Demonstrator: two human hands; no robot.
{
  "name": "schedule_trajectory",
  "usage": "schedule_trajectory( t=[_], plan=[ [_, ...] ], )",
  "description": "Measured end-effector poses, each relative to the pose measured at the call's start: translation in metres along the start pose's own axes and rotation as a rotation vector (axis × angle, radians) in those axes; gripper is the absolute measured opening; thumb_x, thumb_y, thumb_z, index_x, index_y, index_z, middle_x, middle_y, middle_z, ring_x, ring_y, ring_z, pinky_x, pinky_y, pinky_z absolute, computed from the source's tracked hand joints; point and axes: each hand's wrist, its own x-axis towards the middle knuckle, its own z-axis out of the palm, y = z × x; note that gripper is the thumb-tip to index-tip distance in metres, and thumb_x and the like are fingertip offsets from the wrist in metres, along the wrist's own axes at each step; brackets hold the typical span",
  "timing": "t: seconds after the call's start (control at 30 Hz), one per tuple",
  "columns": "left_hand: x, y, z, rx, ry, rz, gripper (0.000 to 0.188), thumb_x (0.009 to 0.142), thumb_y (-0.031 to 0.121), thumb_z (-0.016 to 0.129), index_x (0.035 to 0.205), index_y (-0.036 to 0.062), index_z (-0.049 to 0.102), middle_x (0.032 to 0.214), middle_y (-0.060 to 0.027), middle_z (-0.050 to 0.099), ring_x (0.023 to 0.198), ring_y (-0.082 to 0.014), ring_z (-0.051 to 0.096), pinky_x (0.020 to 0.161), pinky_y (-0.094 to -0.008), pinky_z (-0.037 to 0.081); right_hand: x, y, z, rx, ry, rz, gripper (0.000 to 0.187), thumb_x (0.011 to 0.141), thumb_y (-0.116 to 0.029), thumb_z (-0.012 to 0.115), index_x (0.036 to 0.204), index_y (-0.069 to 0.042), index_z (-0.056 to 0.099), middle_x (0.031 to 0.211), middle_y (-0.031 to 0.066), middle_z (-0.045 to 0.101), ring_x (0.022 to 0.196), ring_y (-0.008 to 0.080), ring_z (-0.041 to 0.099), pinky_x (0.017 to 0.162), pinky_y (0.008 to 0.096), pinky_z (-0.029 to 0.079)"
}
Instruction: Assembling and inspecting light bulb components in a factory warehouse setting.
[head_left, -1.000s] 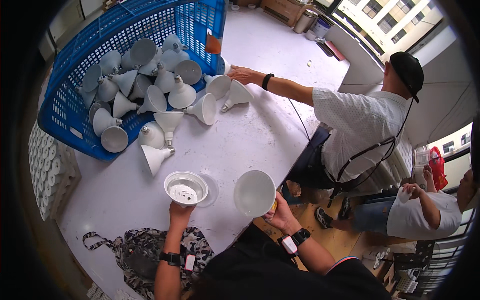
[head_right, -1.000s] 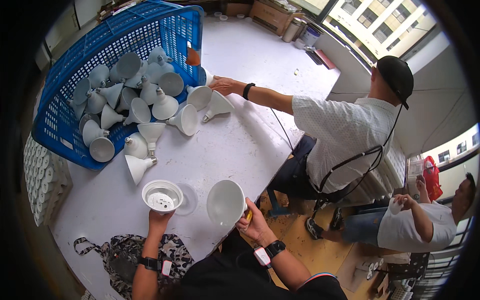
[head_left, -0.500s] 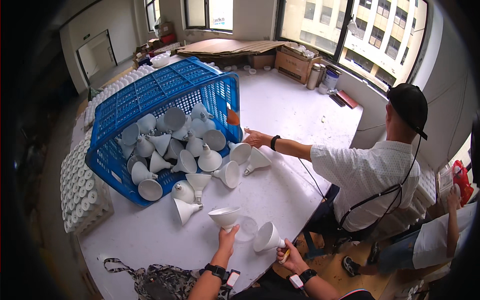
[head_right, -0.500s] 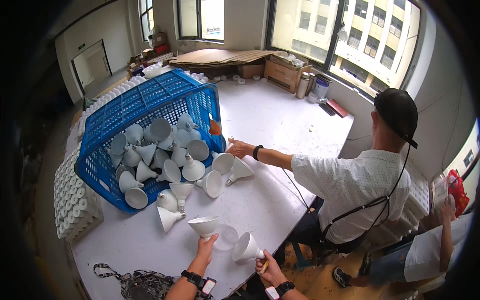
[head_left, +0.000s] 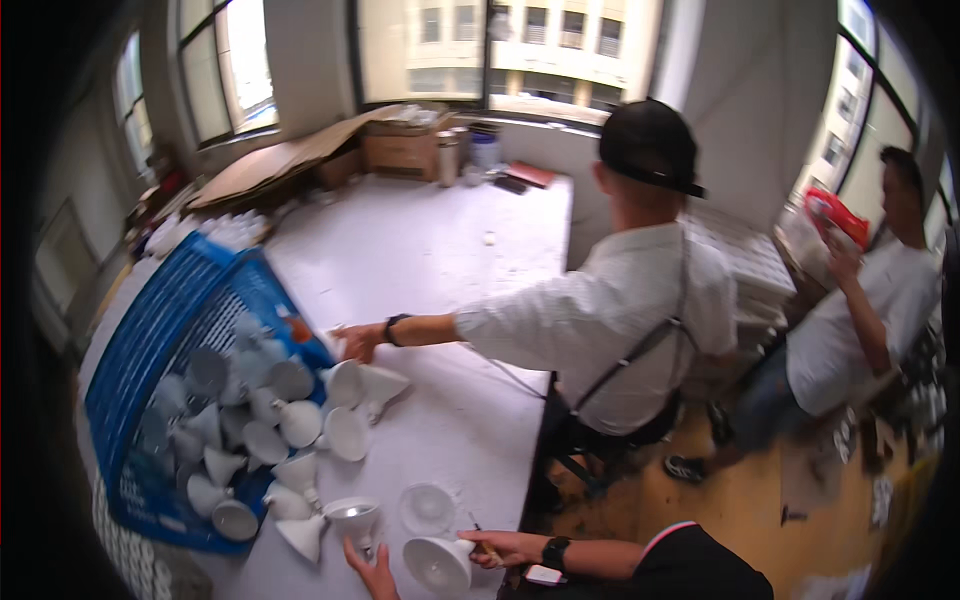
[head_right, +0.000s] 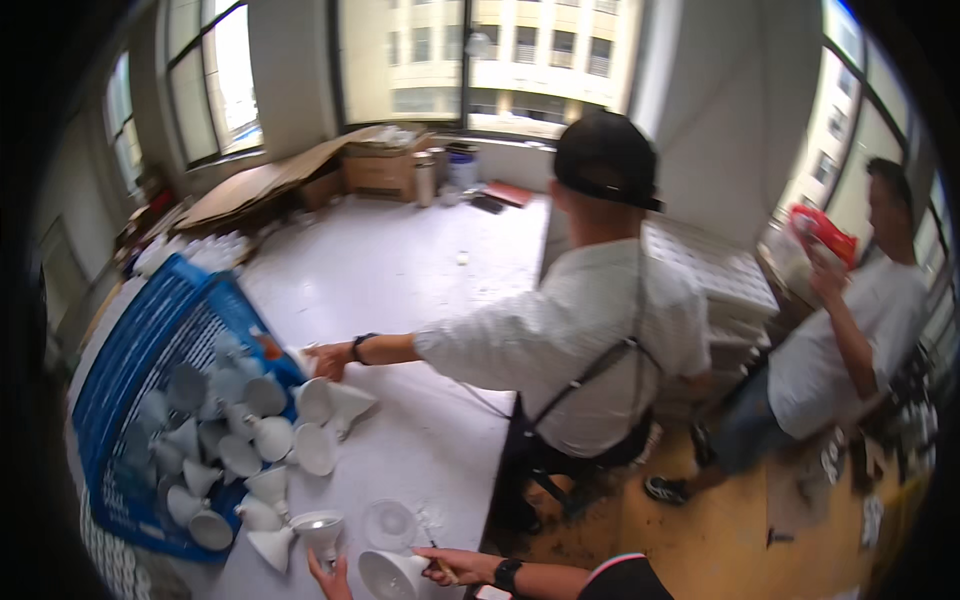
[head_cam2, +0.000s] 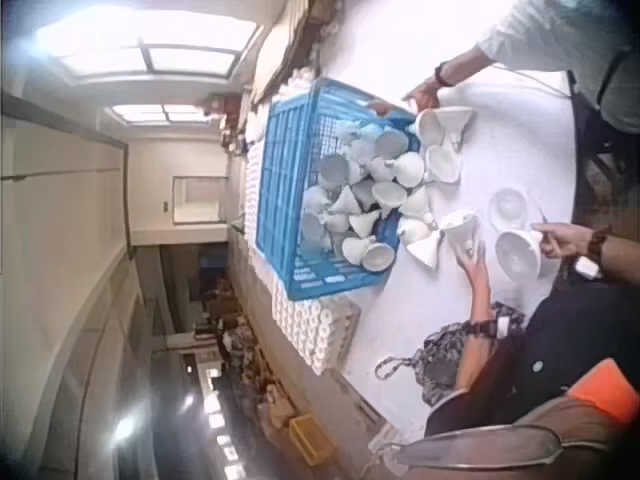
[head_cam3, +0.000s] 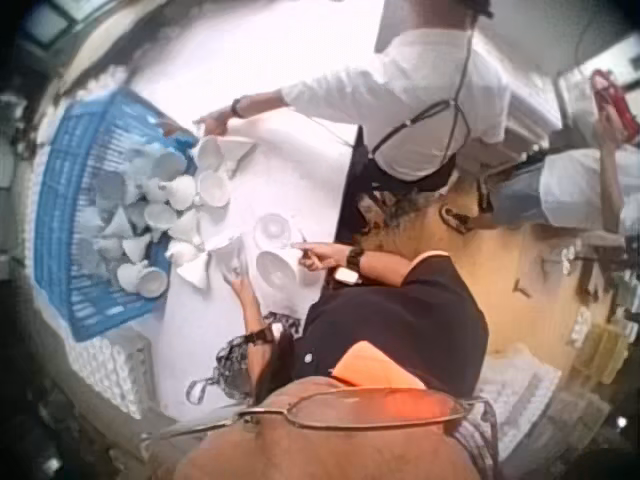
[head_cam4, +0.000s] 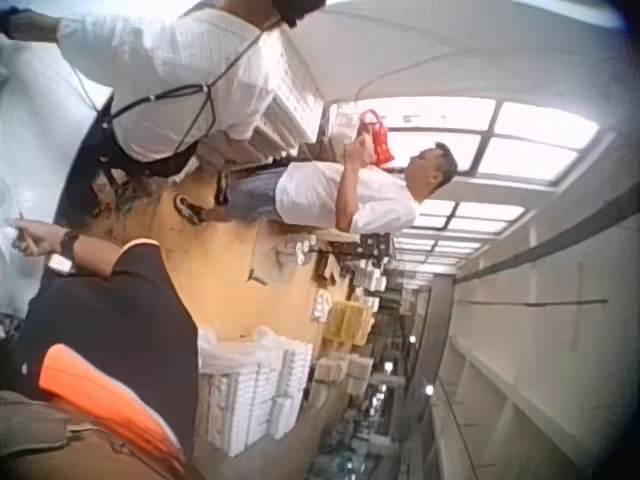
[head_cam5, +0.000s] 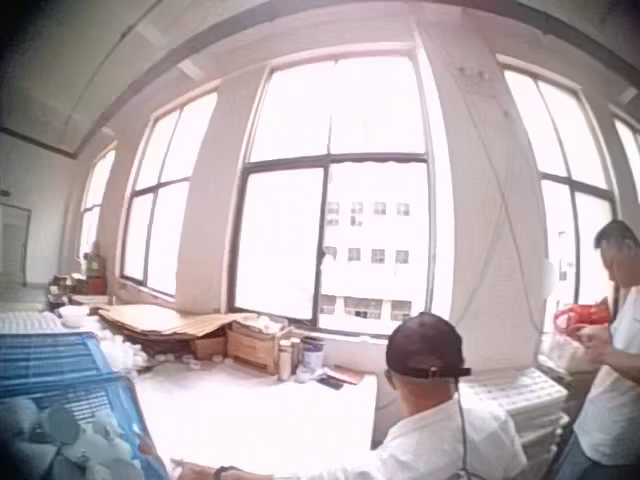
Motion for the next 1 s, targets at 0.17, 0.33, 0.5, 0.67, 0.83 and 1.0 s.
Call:
schedule_trajectory(
  t=[0.17, 0.33, 0.5, 0.67, 0.83, 1.0],
  plan=[
    [-0.059, 0.134, 0.052, -0.514, -0.75, 0.032, 0.06, 0.078, 0.009, 0.059, 0.129, -0.0023, 0.031, 0.123, -0.0203, 0.045, 0.111, -0.0306, 0.046, 0.094, -0.0387, 0.036, 0.011, 0.016, 0.02, 0.167, -0.398, -0.02, 0.027, 0.089, -0.037, 0.049, 0.088, -0.011, 0.057, 0.055, -0.0039, 0.049, 0.043, 0.0051, 0.044, 0.036, 0.0174, 0.033],
    [-0.061, 0.171, 0.086, -0.507, -1.23, 0.293, 0.081, 0.067, 0.019, 0.07, 0.132, 0.0004, 0.025, 0.126, -0.0213, 0.04, 0.116, -0.0334, 0.04, 0.099, -0.0413, 0.026, -0.003, 0.031, 0.012, 0.19, -0.254, -0.137, 0.027, 0.09, -0.031, 0.049, 0.102, -0.009, 0.056, 0.076, -0.0011, 0.059, 0.061, 0.0075, 0.055, 0.048, 0.0193, 0.044],
    [-0.096, 0.198, 0.007, -0.356, -1.314, 0.34, 0.102, 0.057, 0.03, 0.08, 0.134, 0.0032, 0.019, 0.129, -0.0223, 0.034, 0.12, -0.0362, 0.034, 0.105, -0.0439, 0.016, -0.071, 0.069, 0.009, 0.127, -0.404, -0.2, 0.029, 0.089, -0.017, 0.049, 0.114, -0.003, 0.051, 0.114, 0.0069, 0.055, 0.096, 0.0133, 0.056, 0.082, 0.0288, 0.047],
    [-0.105, 0.209, 0.028, 0.063, -1.232, 0.704, 0.105, 0.06, 0.042, 0.075, 0.137, 0.0055, 0.013, 0.126, -0.0216, 0.039, 0.118, -0.0353, 0.039, 0.103, -0.0491, 0.017, -0.091, 0.011, 0.077, -1.0, 0.142, -0.408, 0.031, 0.087, -0.026, 0.052, 0.109, -0.003, 0.051, 0.085, 0.0041, 0.055, 0.078, 0.013, 0.055, 0.069, 0.0263, 0.046],
    [-0.114, 0.173, -0.033, 0.04, -0.873, -0.27, 0.1, 0.067, 0.035, 0.071, 0.138, 0.0019, 0.008, 0.126, -0.0222, 0.038, 0.117, -0.0303, 0.039, 0.099, -0.0364, 0.031, -0.058, -0.03, 0.01, -1.065, 0.755, -0.373, 0.036, 0.088, -0.029, 0.049, 0.112, -0.003, 0.05, 0.067, 0.0005, 0.048, 0.051, 0.0044, 0.042, 0.042, 0.02, 0.035],
    [-0.119, 0.1, -0.055, -0.07, -0.365, -0.553, 0.089, 0.075, 0.04, 0.064, 0.137, -0.0003, 0.013, 0.127, -0.0229, 0.035, 0.117, -0.0286, 0.037, 0.097, -0.0362, 0.031, -0.057, 0.011, 0.065, -1.668, 0.208, -0.312, 0.032, 0.089, -0.023, 0.047, 0.115, -0.004, 0.048, 0.075, 0.0145, 0.058, 0.059, 0.0246, 0.057, 0.057, 0.0332, 0.047]
  ],
)
